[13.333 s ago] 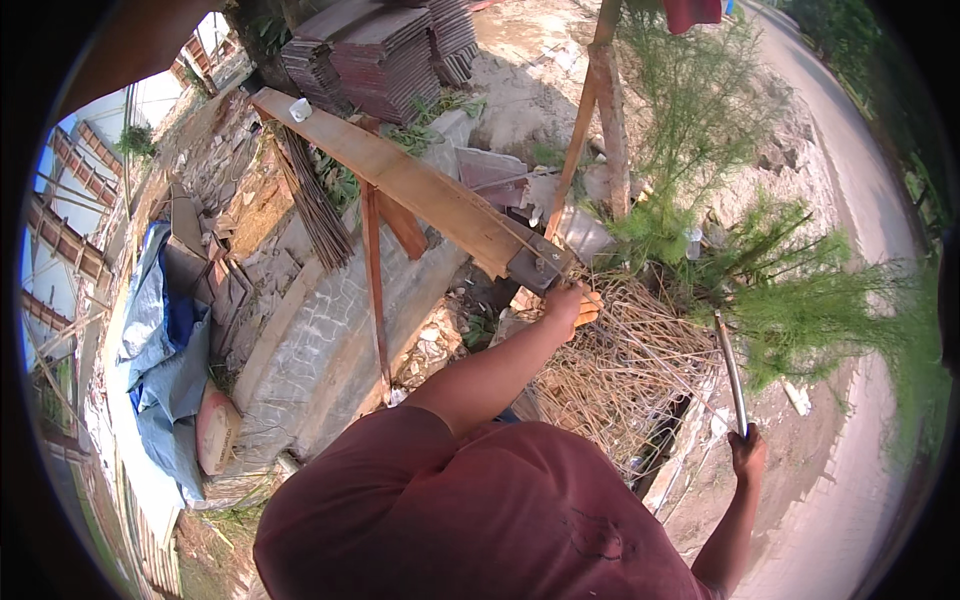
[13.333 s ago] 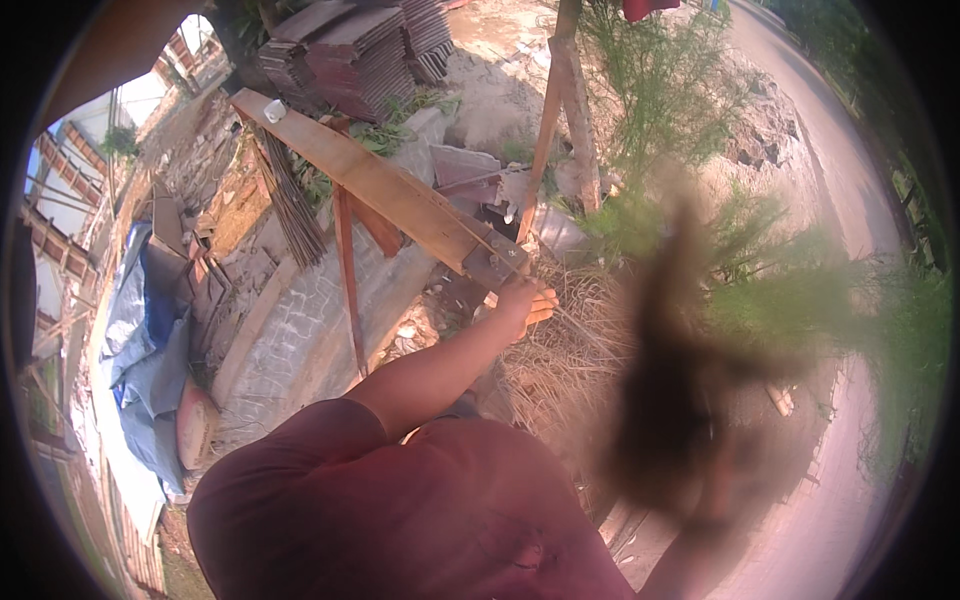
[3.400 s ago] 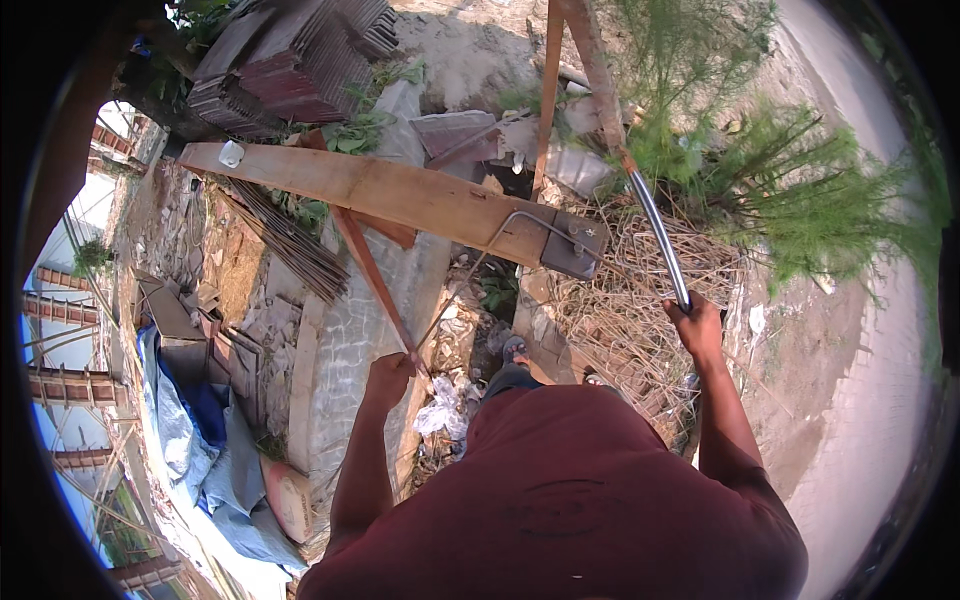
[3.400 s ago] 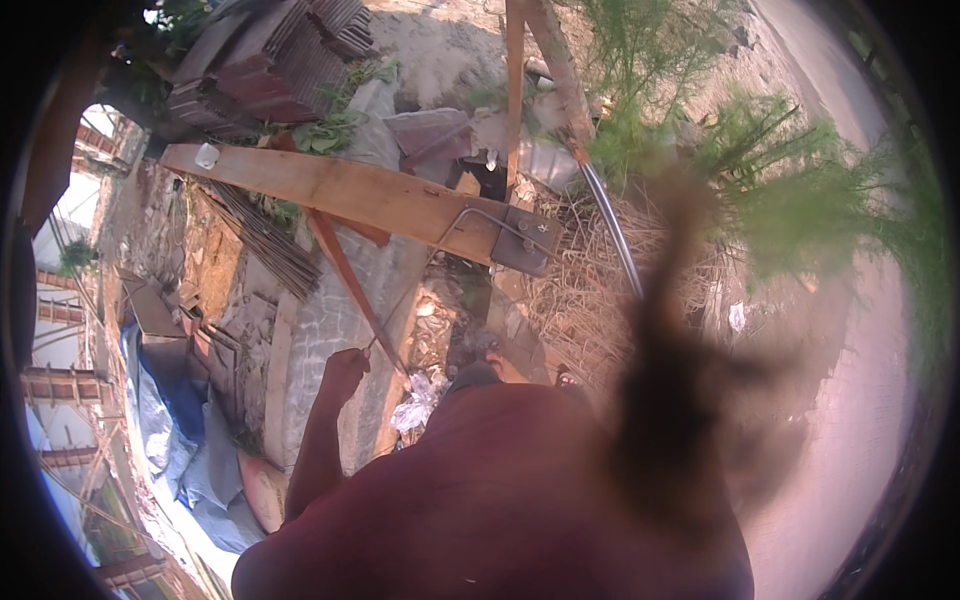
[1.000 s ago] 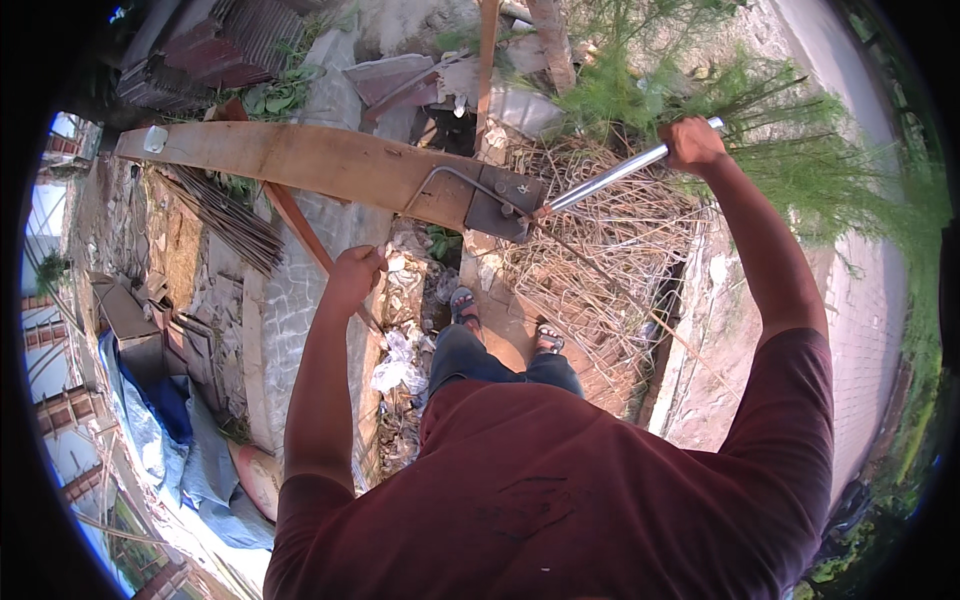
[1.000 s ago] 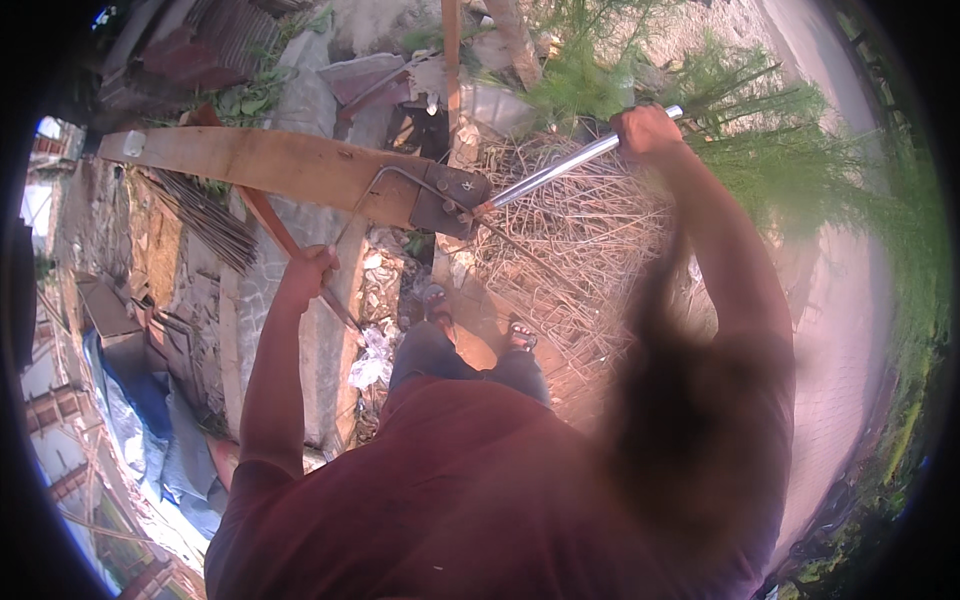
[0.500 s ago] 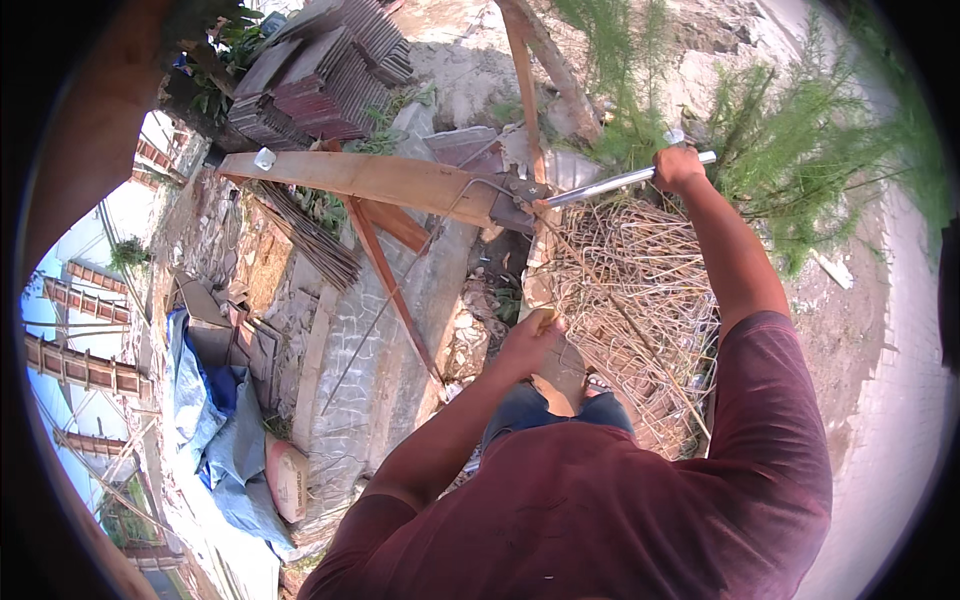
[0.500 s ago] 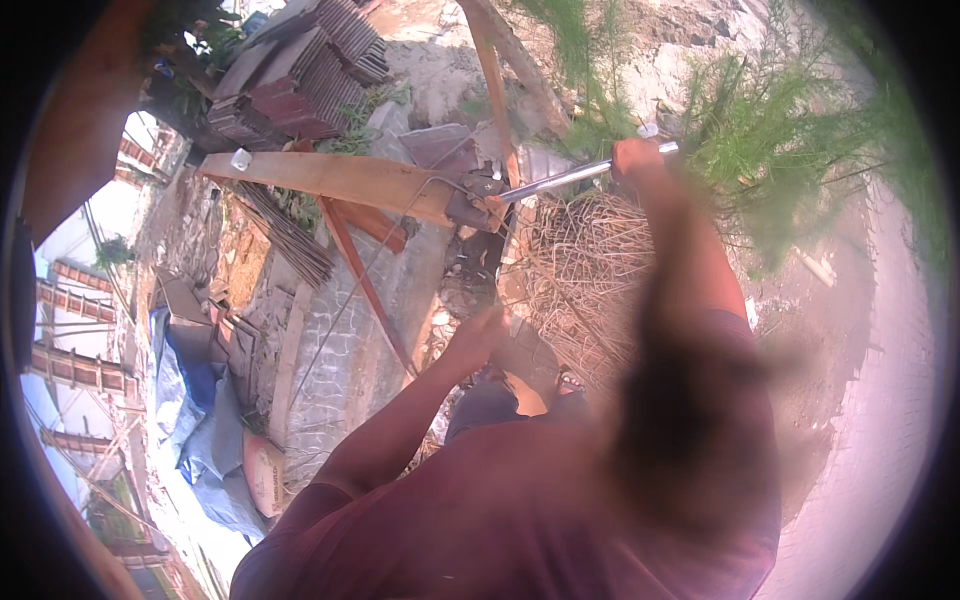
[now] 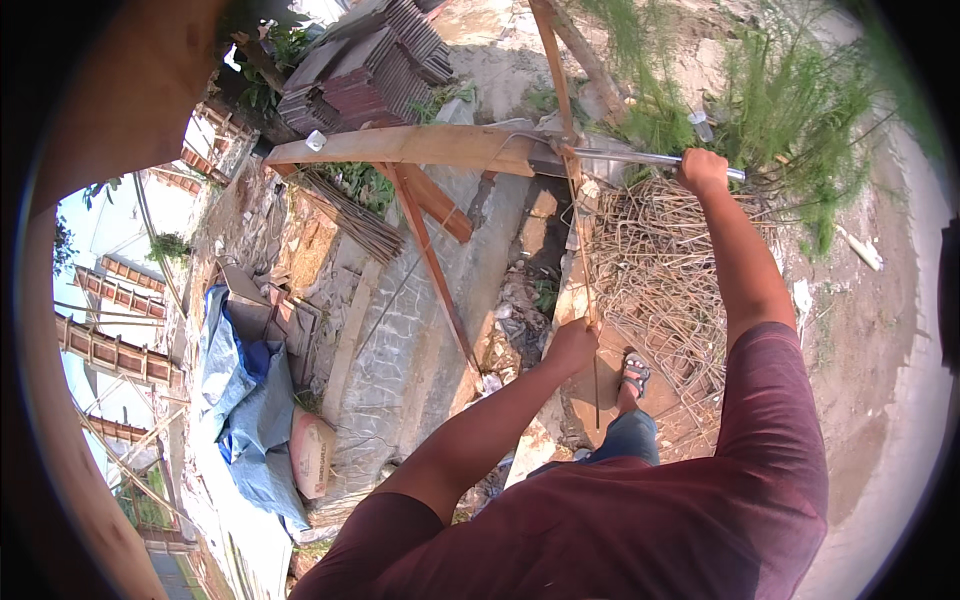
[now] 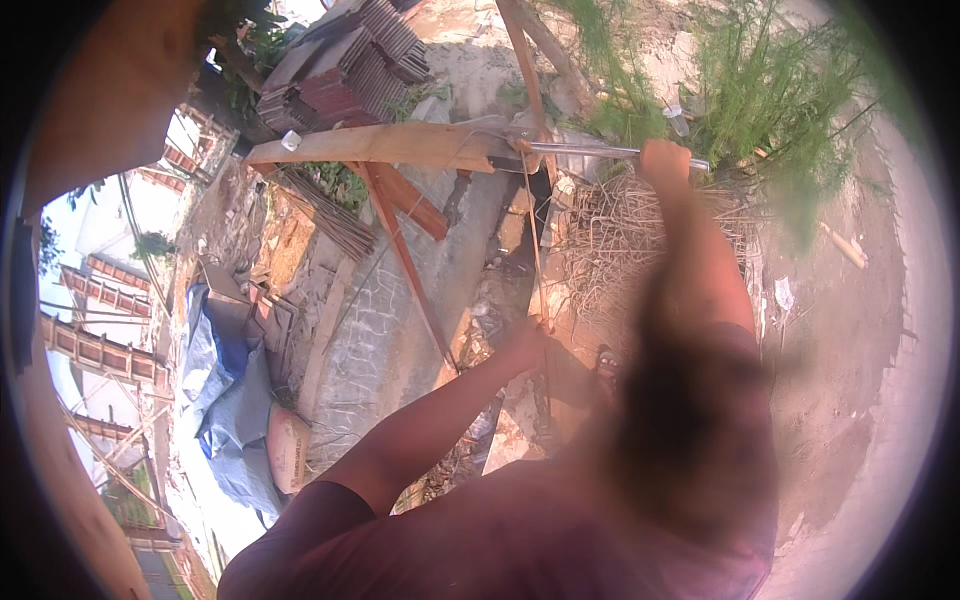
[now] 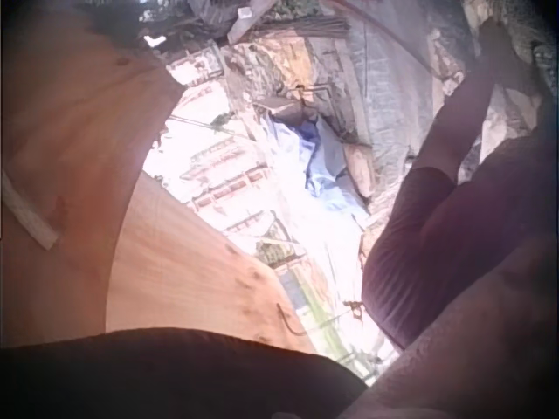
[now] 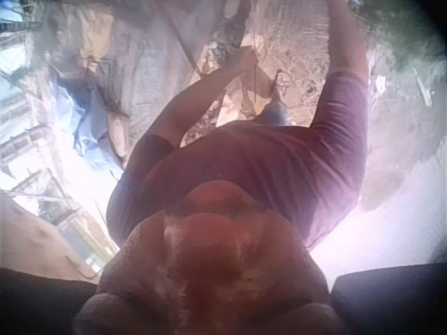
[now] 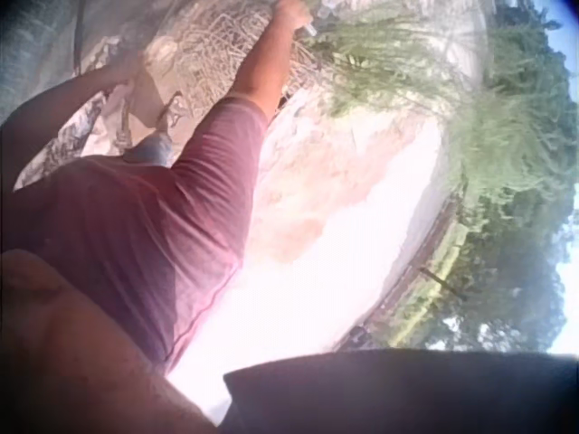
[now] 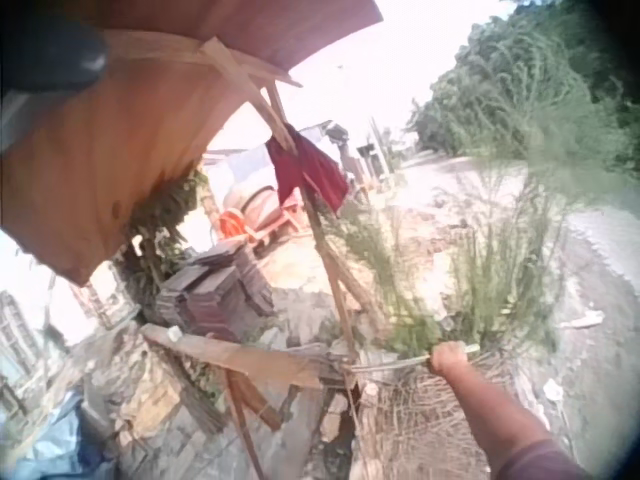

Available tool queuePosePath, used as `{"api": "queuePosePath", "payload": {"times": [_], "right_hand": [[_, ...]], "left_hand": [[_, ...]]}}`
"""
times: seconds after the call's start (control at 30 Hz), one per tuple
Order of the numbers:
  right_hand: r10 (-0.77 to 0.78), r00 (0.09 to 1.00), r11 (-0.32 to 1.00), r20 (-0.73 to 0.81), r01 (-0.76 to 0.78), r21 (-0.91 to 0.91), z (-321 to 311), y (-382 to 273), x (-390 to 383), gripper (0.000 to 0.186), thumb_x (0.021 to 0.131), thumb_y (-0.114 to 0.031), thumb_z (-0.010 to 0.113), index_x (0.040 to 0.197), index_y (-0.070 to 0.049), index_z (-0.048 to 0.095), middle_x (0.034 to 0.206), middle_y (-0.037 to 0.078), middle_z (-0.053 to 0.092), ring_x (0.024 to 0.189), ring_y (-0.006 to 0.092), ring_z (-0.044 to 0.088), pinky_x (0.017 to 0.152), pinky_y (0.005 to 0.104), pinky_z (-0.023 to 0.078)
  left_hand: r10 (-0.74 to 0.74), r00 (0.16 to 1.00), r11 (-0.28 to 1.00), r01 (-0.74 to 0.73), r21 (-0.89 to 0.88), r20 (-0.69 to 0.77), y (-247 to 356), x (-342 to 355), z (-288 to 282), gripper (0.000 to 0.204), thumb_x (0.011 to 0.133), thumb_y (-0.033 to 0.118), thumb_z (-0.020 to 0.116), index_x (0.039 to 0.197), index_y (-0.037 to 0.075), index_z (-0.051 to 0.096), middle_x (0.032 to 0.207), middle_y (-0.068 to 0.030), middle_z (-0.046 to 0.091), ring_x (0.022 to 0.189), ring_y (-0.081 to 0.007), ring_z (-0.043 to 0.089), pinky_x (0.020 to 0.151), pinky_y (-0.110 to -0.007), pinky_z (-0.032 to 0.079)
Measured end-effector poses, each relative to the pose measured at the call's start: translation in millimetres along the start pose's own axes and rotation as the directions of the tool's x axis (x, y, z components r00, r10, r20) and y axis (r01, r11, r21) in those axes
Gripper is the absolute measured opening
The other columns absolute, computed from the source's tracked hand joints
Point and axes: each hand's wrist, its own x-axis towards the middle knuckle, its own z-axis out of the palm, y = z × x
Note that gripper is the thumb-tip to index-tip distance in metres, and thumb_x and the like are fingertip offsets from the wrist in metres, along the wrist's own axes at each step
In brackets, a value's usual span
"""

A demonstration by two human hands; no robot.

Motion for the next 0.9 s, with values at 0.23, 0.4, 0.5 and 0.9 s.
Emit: {"api": "queuePosePath", "payload": {"times": [0.23,0.4,0.5,0.9], "right_hand": [[0.064,0.986,0.963,0.152,-0.101,0.25,-45,-96,-124,0.035,0.088,-0.033,0.046,0.095,0.0,0.055,0.089,0.022,0.065,0.088,0.0381,0.063,0.077,0.047,0.05],[-0.029,0.975,0.963,0.22,-0.032,0.268,-49,-83,-123,0.045,0.094,-0.041,0.038,0.1,0.001,0.051,0.09,0.024,0.064,0.089,0.0399,0.061,0.079,0.0481,0.048],[-0.088,0.959,0.96,0.271,0.009,0.279,-54,-64,-112,0.043,0.094,-0.04,0.039,0.101,0.001,0.051,0.087,0.025,0.063,0.086,0.0408,0.061,0.077,0.0494,0.047],[-0.376,0.373,0.322,0.848,-0.806,0.497,-29,-15,-110,0.035,0.093,-0.041,0.05,0.084,-0.007,0.049,0.05,0.002,0.041,0.034,0.0133,0.04,0.033,0.0302,0.033]], "left_hand": [[-0.151,0.868,0.952,0.257,0.167,-0.473,-123,-27,-95,0.027,0.088,0.025,0.051,0.089,0.001,0.062,0.084,-0.0254,0.062,0.083,-0.0424,0.06,0.072,-0.048,0.047],[-0.227,0.909,0.912,0.324,0.252,-0.348,-125,-18,-156,0.025,0.088,0.029,0.053,0.094,0.007,0.063,0.083,-0.0243,0.062,0.083,-0.042,0.06,0.073,-0.049,0.047],[-0.19,0.911,0.939,0.277,0.202,-0.366,-139,-19,-141,0.025,0.088,0.029,0.053,0.09,0.006,0.061,0.079,-0.0243,0.061,0.081,-0.0422,0.06,0.071,-0.049,0.047],[-0.305,0.872,0.889,0.405,0.212,-0.383,-110,-26,-149,0.023,0.089,0.03,0.054,0.089,0.008,0.061,0.077,-0.0192,0.063,0.076,-0.0402,0.061,0.066,-0.048,0.046]]}}
